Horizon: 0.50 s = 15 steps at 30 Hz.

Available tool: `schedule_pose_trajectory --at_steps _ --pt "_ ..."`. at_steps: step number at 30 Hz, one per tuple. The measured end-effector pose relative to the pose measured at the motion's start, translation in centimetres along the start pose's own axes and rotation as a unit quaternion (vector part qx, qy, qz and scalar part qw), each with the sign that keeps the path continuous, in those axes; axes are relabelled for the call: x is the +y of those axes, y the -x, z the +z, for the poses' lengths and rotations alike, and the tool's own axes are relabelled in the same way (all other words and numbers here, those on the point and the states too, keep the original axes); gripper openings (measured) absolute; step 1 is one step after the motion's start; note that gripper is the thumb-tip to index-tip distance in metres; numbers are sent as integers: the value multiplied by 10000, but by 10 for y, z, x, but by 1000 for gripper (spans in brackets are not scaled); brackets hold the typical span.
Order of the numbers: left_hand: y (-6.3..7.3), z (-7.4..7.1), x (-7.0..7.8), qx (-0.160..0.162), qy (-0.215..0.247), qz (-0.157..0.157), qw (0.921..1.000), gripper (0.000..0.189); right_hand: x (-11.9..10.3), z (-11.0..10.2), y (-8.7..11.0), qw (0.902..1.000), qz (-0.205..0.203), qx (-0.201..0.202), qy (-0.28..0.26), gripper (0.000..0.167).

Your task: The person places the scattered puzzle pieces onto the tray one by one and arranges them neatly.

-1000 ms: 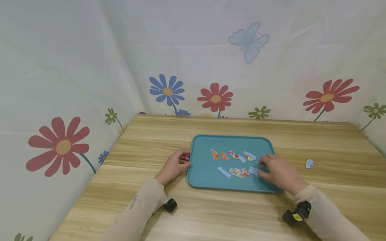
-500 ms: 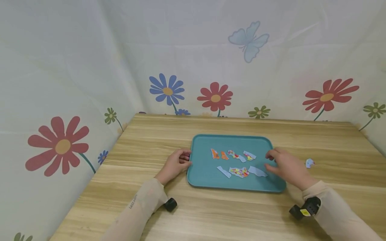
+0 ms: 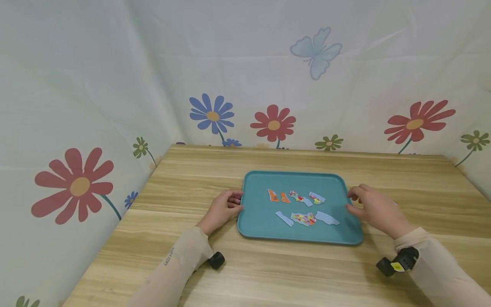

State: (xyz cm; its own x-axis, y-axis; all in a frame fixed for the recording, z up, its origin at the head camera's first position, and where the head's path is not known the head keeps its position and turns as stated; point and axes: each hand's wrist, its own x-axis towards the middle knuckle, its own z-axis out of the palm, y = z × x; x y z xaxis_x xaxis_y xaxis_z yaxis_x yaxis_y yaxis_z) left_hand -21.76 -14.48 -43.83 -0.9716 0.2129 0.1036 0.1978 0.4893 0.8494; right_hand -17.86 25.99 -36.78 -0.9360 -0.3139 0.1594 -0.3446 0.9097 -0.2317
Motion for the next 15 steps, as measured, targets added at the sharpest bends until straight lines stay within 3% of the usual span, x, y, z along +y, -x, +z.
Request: schedule_pose_trajectory --at_steps 15 --pt "1 -1 0 -34 -61 62 10000 41 26 -7 10 9996 273 67 -14 33"
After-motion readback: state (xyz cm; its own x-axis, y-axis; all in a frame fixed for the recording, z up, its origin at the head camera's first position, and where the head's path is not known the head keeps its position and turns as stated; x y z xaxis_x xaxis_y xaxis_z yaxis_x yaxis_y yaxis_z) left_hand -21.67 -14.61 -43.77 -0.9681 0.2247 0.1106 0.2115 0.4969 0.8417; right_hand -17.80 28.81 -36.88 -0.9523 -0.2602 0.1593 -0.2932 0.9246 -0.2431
